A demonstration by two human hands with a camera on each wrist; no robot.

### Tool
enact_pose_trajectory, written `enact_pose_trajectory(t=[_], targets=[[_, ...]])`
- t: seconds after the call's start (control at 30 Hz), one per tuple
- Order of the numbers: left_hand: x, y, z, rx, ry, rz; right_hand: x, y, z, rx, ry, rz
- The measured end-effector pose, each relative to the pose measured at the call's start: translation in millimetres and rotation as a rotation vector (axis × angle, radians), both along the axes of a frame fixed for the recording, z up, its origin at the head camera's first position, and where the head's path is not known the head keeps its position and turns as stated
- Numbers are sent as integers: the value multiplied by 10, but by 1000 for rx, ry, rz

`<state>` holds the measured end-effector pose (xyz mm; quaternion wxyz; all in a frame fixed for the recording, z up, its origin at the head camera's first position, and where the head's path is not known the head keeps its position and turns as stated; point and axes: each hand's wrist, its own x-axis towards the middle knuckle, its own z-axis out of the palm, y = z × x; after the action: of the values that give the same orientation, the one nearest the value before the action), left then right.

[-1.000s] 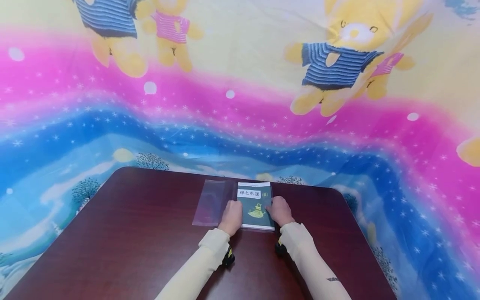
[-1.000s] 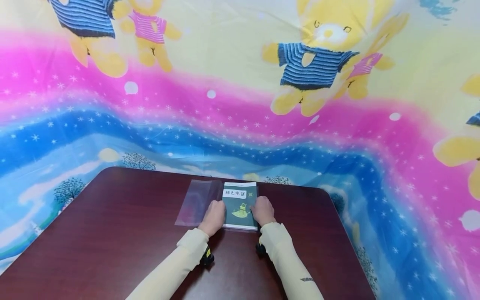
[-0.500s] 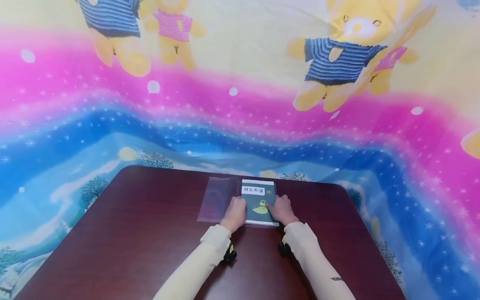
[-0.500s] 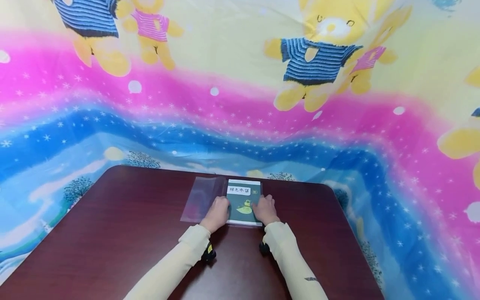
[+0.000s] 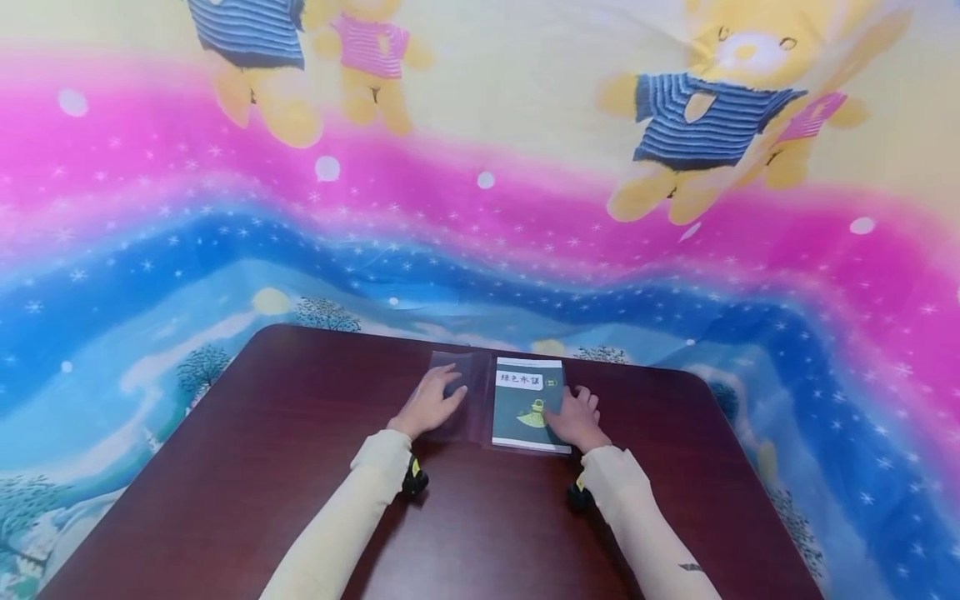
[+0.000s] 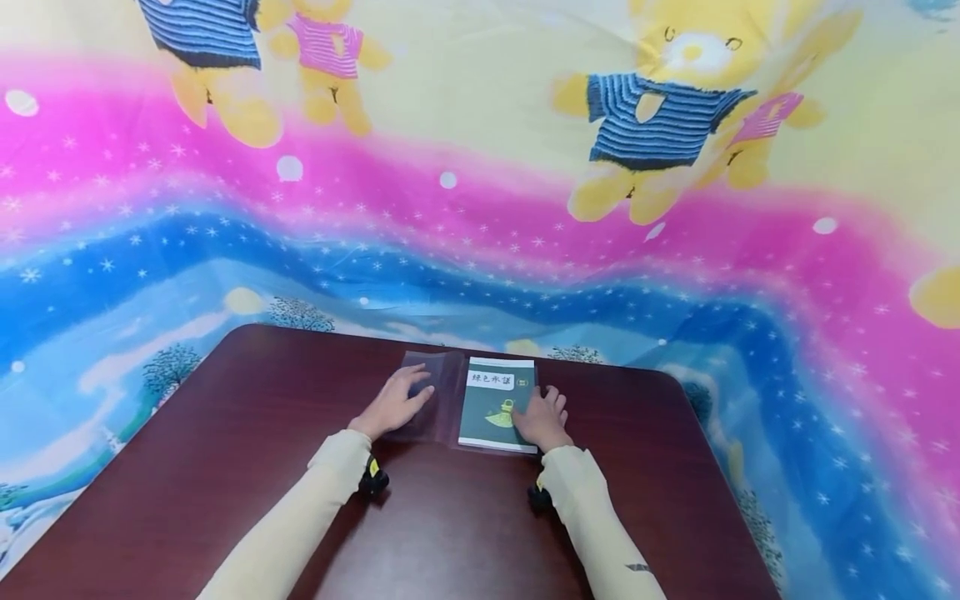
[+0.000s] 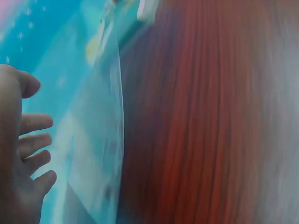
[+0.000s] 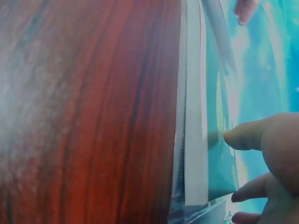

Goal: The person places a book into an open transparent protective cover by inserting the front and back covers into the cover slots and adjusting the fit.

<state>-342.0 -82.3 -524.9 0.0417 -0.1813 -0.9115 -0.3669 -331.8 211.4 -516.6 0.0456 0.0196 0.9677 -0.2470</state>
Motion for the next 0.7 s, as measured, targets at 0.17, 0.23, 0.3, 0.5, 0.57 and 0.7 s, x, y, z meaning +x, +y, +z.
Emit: enact_pose_trajectory(t=[0.17,0.23,0.3,0.5,0.57,0.7], targets=[[-49,-92,-40,-25,-68,-19,-2,41,92,-39,69,28],[-57,-90,-44,-46,-85,-29,-12,57,135,-81,110,60],[-68,-75,-39,-66,-96,-33,-27,71,180,-143,149,107],[-102,5,-27,-87,-87,-41,-54,91,249,-374,197,215],[-114,27,-46,-105,-81,-36,-56,75,240,-428,187,232],[-129,60,-90,-148,-57,-43,-33,17,218,-495,152,249]])
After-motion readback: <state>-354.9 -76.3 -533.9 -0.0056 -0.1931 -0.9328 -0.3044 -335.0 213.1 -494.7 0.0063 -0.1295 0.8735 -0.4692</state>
